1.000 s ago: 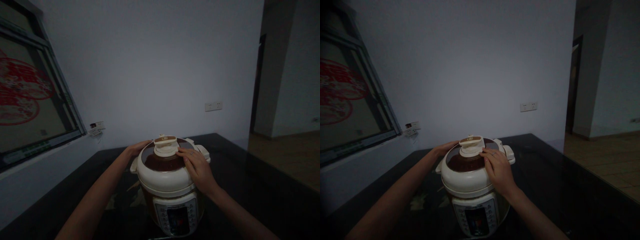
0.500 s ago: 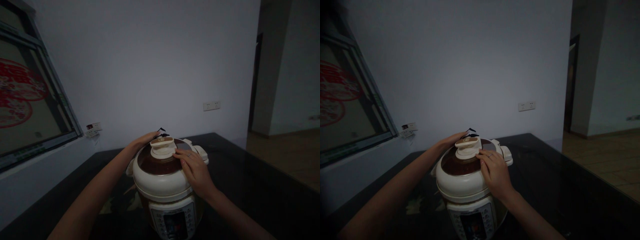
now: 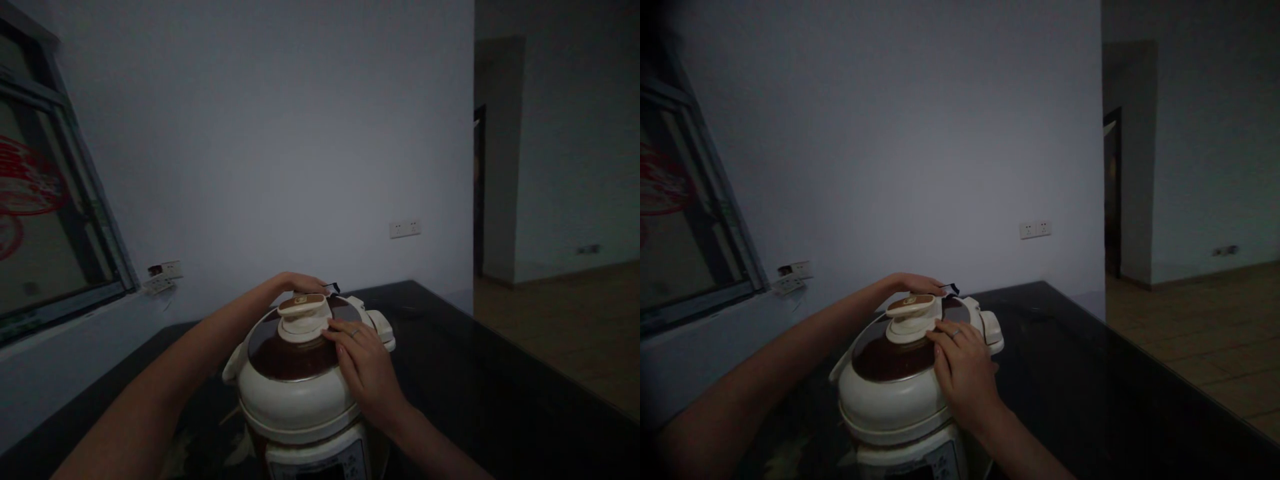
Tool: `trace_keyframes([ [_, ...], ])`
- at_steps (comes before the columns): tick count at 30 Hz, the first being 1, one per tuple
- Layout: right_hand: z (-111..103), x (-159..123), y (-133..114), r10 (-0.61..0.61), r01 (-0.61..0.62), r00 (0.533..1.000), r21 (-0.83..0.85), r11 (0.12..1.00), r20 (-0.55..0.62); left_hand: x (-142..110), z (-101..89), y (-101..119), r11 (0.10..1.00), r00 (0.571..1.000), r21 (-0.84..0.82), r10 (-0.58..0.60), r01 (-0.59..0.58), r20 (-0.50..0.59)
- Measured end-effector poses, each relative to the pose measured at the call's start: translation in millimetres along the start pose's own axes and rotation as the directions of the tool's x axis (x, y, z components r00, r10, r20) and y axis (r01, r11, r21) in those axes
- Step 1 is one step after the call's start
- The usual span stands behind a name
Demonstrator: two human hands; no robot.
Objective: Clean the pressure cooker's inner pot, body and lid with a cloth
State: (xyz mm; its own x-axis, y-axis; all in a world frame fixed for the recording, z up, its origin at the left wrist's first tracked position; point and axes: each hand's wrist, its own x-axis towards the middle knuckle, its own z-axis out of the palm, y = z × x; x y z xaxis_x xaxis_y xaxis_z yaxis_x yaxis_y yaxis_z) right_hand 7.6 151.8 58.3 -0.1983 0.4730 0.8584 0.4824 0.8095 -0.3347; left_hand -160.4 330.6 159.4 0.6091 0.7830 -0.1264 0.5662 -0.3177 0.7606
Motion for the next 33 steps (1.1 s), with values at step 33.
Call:
trace_keyframes([
  [33,-27.0,-3.7,1.3,0.172,-0.135,0.968,0.196,0.971,-0.185,-124.4,181.5,64.0,0.484,0.929,0.869,0.36,-0.106,-0.088],
])
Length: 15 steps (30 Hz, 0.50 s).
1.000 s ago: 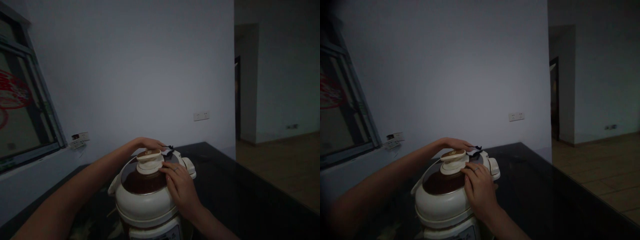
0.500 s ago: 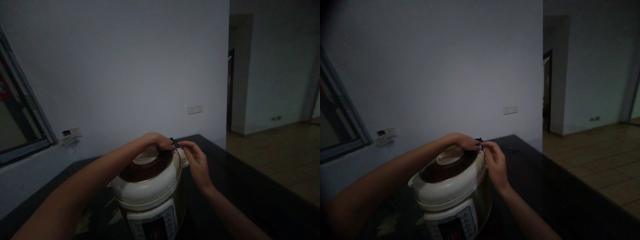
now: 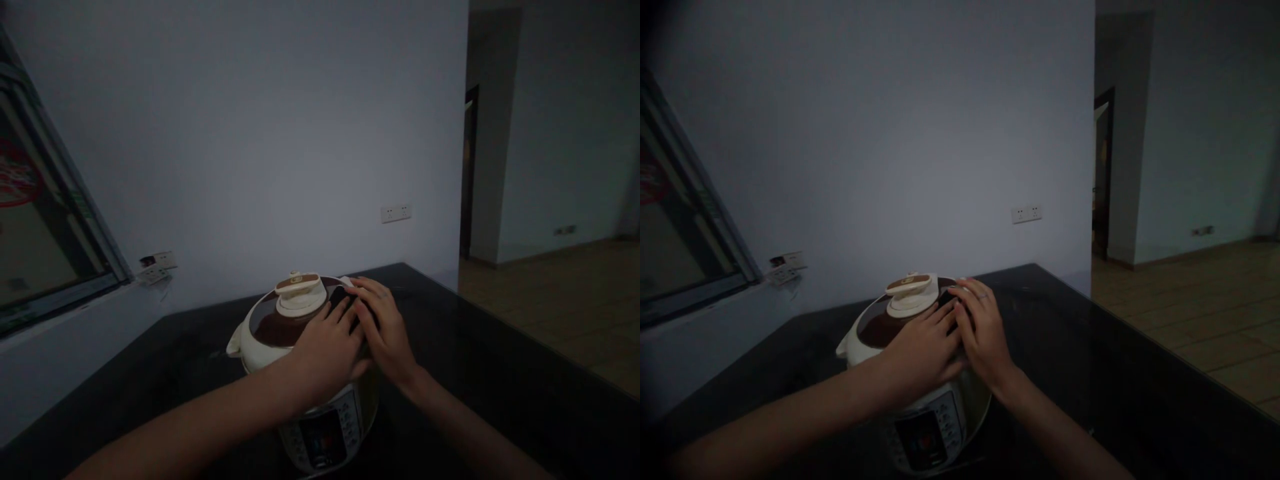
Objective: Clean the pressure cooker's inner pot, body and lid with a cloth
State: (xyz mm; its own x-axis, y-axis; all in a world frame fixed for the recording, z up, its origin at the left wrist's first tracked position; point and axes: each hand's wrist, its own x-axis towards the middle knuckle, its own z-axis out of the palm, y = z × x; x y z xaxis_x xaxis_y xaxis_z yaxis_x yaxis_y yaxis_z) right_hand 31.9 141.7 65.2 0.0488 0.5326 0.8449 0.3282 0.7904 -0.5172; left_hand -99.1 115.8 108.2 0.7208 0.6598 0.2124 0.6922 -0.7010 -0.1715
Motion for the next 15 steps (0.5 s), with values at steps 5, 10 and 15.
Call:
trace_keyframes([
  [5,5.3,-14.1,4.8,0.08,-0.064,0.987,-0.114,0.991,0.14,-21.9,-8.7,-10.1,0.989,0.996,-0.138,-0.068,0.059,-0.061],
  [10,4.7,3.6,27.0,0.104,-0.042,0.966,-0.254,0.966,0.237,-80.1,-16.9,-42.6,0.875,0.865,-0.395,-0.408,0.279,-0.293],
  [15,13.2,41.2,46.1,0.122,0.041,0.86,-0.306,0.951,0.495,-117.3,0.0,-72.5,0.649,0.6,-0.663,-0.714,0.374,-0.36],
])
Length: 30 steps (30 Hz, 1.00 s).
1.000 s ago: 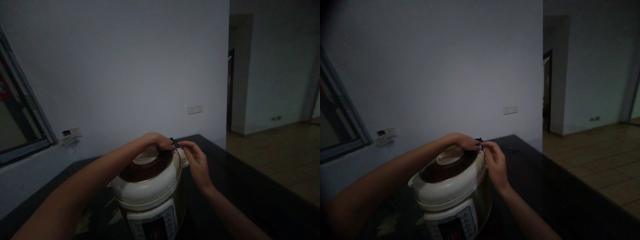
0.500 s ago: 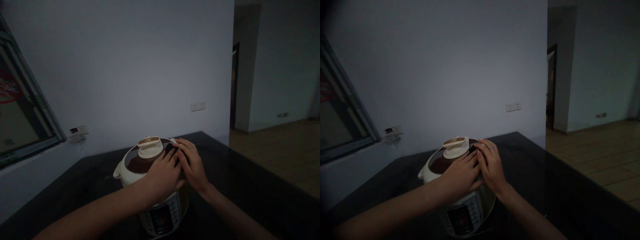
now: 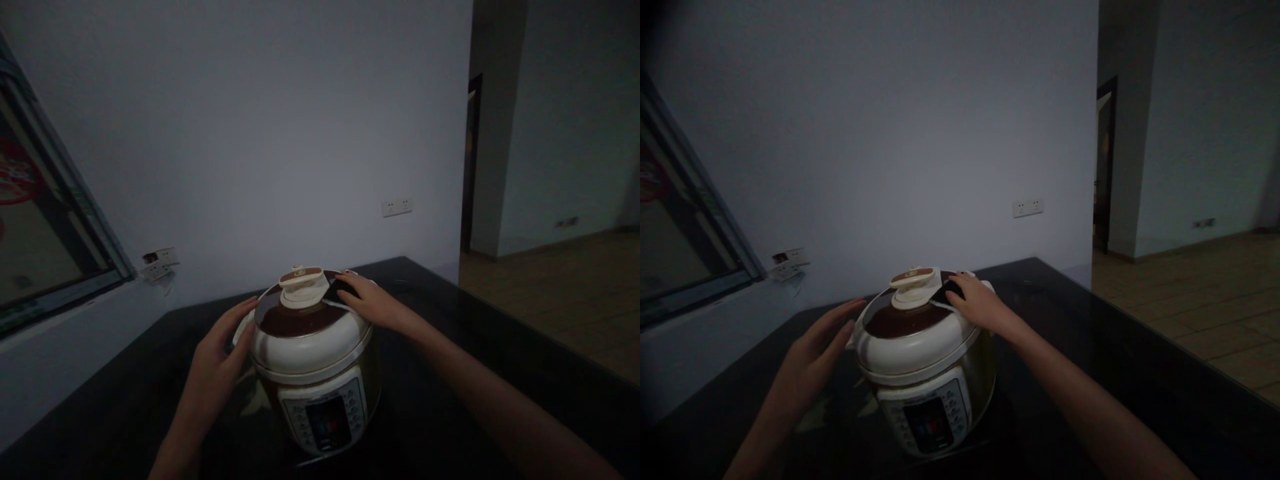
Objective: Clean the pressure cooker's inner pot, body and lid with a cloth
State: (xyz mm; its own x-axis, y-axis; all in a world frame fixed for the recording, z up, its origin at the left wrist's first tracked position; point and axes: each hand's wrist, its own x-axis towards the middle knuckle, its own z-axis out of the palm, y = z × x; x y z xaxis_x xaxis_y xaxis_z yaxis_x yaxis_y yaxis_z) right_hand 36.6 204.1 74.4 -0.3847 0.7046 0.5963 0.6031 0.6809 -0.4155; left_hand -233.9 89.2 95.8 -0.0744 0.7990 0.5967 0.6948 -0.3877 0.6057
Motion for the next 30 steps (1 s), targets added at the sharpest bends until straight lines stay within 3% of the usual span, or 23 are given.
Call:
trace_keyframes([
  [4,2.4,31.5,7.8,0.014,-0.011,0.993,-0.025,1.0,0.115,-8.5,16.1,-22.8,0.968,0.988,-0.202,-0.157,0.151,-0.011],
  [8,1.1,50.2,8.2,0.013,-0.003,0.975,-0.044,0.999,0.222,-12.8,30.0,-30.3,0.94,0.981,-0.298,-0.189,0.168,-0.041],
  [13,-7.7,30.5,0.3,0.009,0.006,0.971,-0.063,0.998,0.237,-11.3,27.4,-36.5,0.938,0.98,-0.303,-0.192,0.167,-0.056],
  [16,-4.7,-5.8,-6.2,-0.008,0.015,0.99,-0.054,0.998,0.138,-8.5,26.4,-44.3,0.95,0.98,-0.262,-0.191,0.172,-0.049],
  [18,4.7,-32.6,-11.7,-0.034,0.034,0.996,-0.001,0.999,-0.079,-6.2,27.4,-48.8,0.957,0.98,-0.232,-0.192,0.175,-0.053],
  [20,18.2,-55.5,-20.2,-0.039,0.048,0.96,0.025,0.999,-0.278,-3.9,28.5,-51.5,0.961,0.978,-0.205,-0.2,0.183,-0.063],
  [22,31.4,-71.0,-33.8,-0.077,0.068,0.92,-0.038,0.997,-0.383,-2.1,28.7,-53.2,0.959,0.973,-0.195,-0.223,0.207,-0.066],
  [26,45.8,-76.9,-75.2,-0.227,0.123,0.916,-0.305,0.944,-0.332,-0.9,26.2,-56.4,0.934,0.959,-0.242,-0.28,0.263,-0.038],
  [30,51.4,-59.2,-120.7,-0.204,0.107,0.963,-0.442,0.891,-0.178,-0.8,23.0,-58.6,0.92,0.965,-0.312,-0.261,0.238,-0.033],
])
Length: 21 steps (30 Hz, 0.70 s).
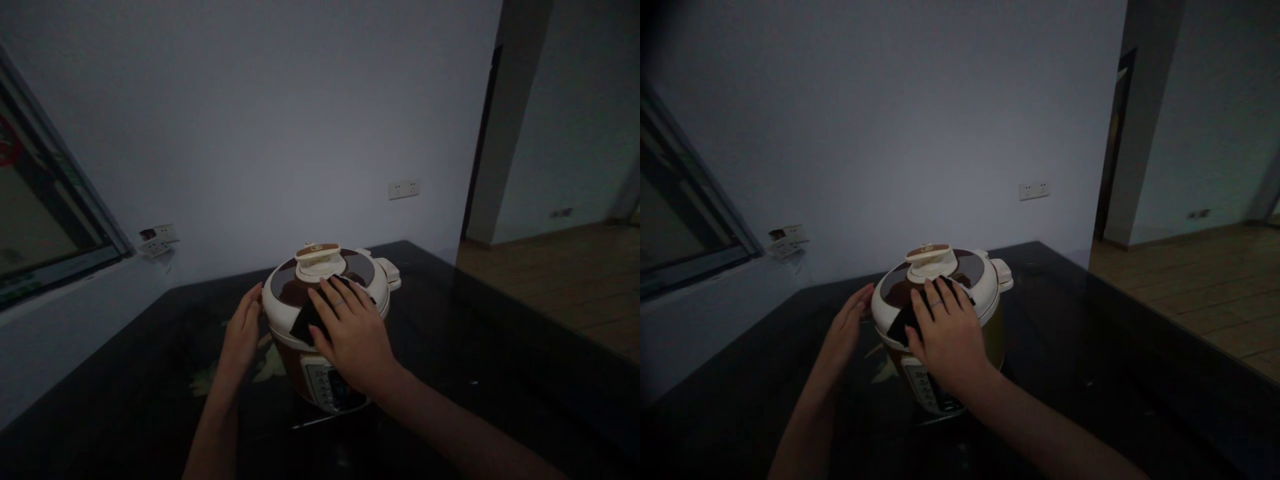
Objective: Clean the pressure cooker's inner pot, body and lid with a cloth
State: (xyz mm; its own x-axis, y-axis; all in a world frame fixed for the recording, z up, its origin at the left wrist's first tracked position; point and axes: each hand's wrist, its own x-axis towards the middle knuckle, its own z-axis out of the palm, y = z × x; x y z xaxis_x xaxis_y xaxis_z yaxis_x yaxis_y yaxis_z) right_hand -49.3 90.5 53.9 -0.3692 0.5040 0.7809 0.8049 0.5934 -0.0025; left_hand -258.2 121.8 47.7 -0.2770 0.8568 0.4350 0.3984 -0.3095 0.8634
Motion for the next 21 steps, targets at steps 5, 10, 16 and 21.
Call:
trace_keyframes([
  [5,10.9,41.0,-42.3,-0.037,0.057,0.972,-0.079,0.995,0.233,2.6,-6.7,0.4,0.989,0.996,-0.12,-0.082,0.087,0.045],
  [10,35.2,85.6,-71.9,0.013,0.066,0.887,-0.156,0.986,0.462,5.6,-12.8,-2.7,0.976,0.995,-0.19,-0.098,0.103,0.036],
  [16,40.3,94.8,-79.9,0.061,0.04,0.872,-0.194,0.98,0.486,5.9,-9.6,-0.3,0.993,0.999,-0.105,-0.05,0.048,-0.016],
  [21,18.3,60.0,-57.1,-0.044,0.098,0.926,-0.128,0.987,0.374,4.3,-7.0,3.8,0.986,0.993,-0.116,-0.115,0.116,0.015],
])
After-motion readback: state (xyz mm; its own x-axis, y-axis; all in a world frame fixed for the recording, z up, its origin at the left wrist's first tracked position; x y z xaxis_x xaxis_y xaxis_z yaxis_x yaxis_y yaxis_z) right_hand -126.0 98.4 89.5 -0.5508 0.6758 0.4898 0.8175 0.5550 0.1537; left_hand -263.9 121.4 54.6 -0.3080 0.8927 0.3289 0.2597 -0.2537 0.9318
